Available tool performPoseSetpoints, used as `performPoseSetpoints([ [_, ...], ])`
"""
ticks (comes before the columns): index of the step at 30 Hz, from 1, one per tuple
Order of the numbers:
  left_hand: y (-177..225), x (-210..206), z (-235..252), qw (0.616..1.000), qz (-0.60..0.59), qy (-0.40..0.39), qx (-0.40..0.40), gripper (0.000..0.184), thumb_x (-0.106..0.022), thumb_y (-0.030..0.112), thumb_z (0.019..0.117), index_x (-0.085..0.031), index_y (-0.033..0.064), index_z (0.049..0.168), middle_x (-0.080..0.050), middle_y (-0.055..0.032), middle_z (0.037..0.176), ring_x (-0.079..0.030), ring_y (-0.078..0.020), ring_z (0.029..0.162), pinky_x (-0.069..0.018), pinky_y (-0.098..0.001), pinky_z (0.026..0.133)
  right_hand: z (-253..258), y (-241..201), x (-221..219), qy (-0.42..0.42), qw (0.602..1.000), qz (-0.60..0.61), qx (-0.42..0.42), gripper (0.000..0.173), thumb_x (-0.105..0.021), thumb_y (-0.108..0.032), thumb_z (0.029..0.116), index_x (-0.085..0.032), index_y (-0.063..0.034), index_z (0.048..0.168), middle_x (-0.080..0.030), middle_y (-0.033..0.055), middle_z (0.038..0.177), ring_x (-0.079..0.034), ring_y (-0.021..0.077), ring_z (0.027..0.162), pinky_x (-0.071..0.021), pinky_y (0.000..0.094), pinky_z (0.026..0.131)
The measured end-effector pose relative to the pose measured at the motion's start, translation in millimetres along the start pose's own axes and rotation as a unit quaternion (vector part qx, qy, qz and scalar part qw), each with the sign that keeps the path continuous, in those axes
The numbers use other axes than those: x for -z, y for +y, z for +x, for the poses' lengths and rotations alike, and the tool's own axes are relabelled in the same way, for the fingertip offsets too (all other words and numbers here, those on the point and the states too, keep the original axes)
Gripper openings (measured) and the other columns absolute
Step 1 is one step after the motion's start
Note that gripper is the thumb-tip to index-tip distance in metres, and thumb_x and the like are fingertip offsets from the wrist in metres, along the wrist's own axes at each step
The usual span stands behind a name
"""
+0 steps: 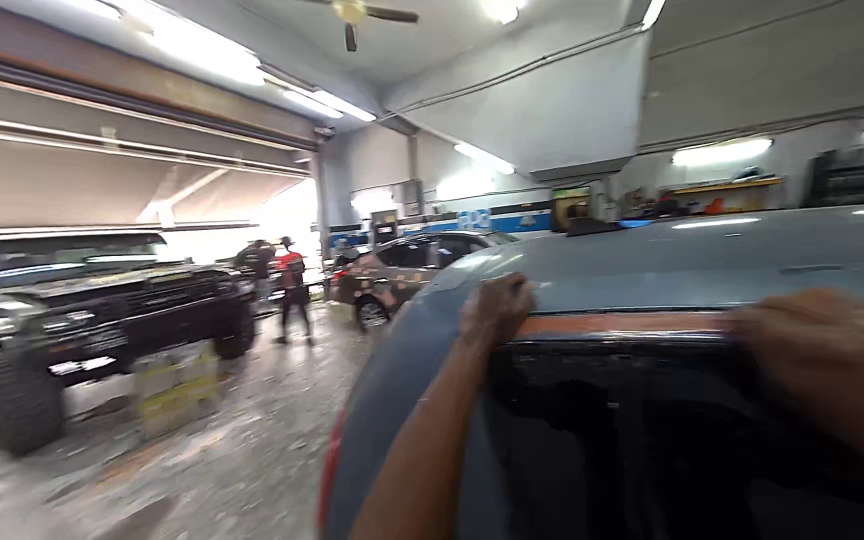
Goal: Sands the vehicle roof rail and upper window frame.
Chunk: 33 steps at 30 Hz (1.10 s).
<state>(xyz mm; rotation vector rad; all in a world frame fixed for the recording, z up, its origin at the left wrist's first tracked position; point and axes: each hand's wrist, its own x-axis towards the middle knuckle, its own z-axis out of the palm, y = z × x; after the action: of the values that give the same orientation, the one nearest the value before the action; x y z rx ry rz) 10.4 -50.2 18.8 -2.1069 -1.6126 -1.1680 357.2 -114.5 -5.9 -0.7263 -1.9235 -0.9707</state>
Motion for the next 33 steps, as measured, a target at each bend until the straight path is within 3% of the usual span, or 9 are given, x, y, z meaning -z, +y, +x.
performPoseSetpoints([
  [4,-15.2,-20.7,9.6,0.998,0.022,0.033,-0.053,0.039,-0.042,0.05,0.1056,-0.071,0.0318,0.125,-0.074,0.0062,0.116,-0.071,-0.0136,0.105,-0.0576,-0.0534,0.091,-0.4,14.1,-23.0,0.027,0.996,-0.068,-0.049,0.011,-0.065,-0.008,0.0878,-0.076,-0.01,0.089,-0.069,0.0077,0.09,-0.069,0.0266,0.09,-0.059,0.0416,0.071],
  [6,-31.9,-33.2,16.6,0.995,0.029,0.055,-0.076,0.046,-0.037,0.052,0.1034,-0.073,0.0307,0.123,-0.075,0.0017,0.113,-0.072,-0.019,0.104,-0.0559,-0.0564,0.09,-30.8,76.7,7.2,0.019,0.995,-0.098,-0.031,0.015,-0.061,-0.011,0.0923,-0.076,-0.0119,0.095,-0.07,0.0041,0.093,-0.068,0.0223,0.091,-0.0588,0.037,0.072],
  [10,-11.1,-23.2,14.2,0.998,-0.003,0.011,-0.06,0.046,-0.041,0.038,0.1048,-0.072,0.0086,0.124,-0.073,-0.0185,0.117,-0.069,-0.0335,0.111,-0.0491,-0.0589,0.097,-134.3,244.9,113.0,0.013,0.988,-0.135,-0.074,0.027,-0.054,-0.023,0.0998,-0.078,-0.012,0.105,-0.074,0.0053,0.105,-0.071,0.0214,0.102,-0.0593,0.042,0.087],
  [14,-7.9,-28.1,15.3,0.998,0.004,0.027,-0.052,0.047,-0.041,0.038,0.1026,-0.073,0.0081,0.119,-0.074,-0.0182,0.113,-0.07,-0.0328,0.107,-0.0492,-0.058,0.095,-185.5,334.3,184.3,0.001,0.984,-0.138,-0.113,0.031,-0.052,-0.022,0.0978,-0.078,-0.0053,0.101,-0.074,0.012,0.104,-0.071,0.0285,0.102,-0.0564,0.0488,0.092],
  [17,-22.5,-39.3,20.4,0.993,0.029,0.083,-0.073,0.05,-0.038,0.046,0.0998,-0.077,0.0171,0.112,-0.076,-0.0085,0.104,-0.072,-0.0268,0.099,-0.0524,-0.0576,0.087,-152.4,277.3,143.0,0.027,0.988,-0.117,-0.092,0.031,-0.052,-0.023,0.0967,-0.079,-0.0085,0.098,-0.074,0.0072,0.102,-0.069,0.0238,0.102,-0.0559,0.0446,0.091],
  [23,-13.7,-32.1,15.4,0.992,0.041,0.093,-0.068,0.052,-0.033,0.046,0.1008,-0.077,0.02,0.111,-0.077,-0.0032,0.099,-0.073,-0.0213,0.094,-0.0542,-0.0549,0.083,-15.4,19.7,-25.3,0.028,0.995,-0.062,-0.074,0.011,-0.065,-0.015,0.0925,-0.076,-0.0117,0.094,-0.071,0.0045,0.097,-0.068,0.0218,0.098,-0.0587,0.0377,0.081],
  [26,-18.7,-29.9,13.4,0.994,0.031,0.079,-0.067,0.053,-0.031,0.046,0.1013,-0.076,0.0223,0.115,-0.077,-0.0017,0.106,-0.072,-0.0201,0.1,-0.0536,-0.0541,0.087,27.4,-45.2,-61.9,-0.004,0.998,-0.042,-0.047,0.012,-0.065,-0.01,0.0891,-0.076,-0.0075,0.092,-0.071,0.0074,0.095,-0.068,0.0241,0.095,-0.0578,0.0382,0.076],
  [29,-28.8,-29.9,13.5,0.995,0.019,0.065,-0.073,0.052,-0.032,0.046,0.1017,-0.076,0.0225,0.117,-0.077,-0.002,0.109,-0.072,-0.0209,0.102,-0.053,-0.0545,0.089,5.2,-8.1,-44.6,-0.002,0.999,-0.039,-0.034,0.01,-0.066,-0.008,0.0905,-0.074,-0.0087,0.094,-0.071,0.006,0.097,-0.069,0.0229,0.097,-0.0599,0.0377,0.077],
  [33,-43.6,-35.6,18.3,0.994,0.017,0.062,-0.085,0.051,-0.033,0.046,0.1015,-0.076,0.0232,0.118,-0.077,-0.0047,0.11,-0.072,-0.0225,0.103,-0.0524,-0.0551,0.09,-85.3,154.0,46.7,0.056,0.994,-0.085,-0.044,0.022,-0.056,-0.02,0.0994,-0.077,-0.0154,0.103,-0.074,0.0003,0.107,-0.069,0.0162,0.106,-0.0593,0.0354,0.09],
])
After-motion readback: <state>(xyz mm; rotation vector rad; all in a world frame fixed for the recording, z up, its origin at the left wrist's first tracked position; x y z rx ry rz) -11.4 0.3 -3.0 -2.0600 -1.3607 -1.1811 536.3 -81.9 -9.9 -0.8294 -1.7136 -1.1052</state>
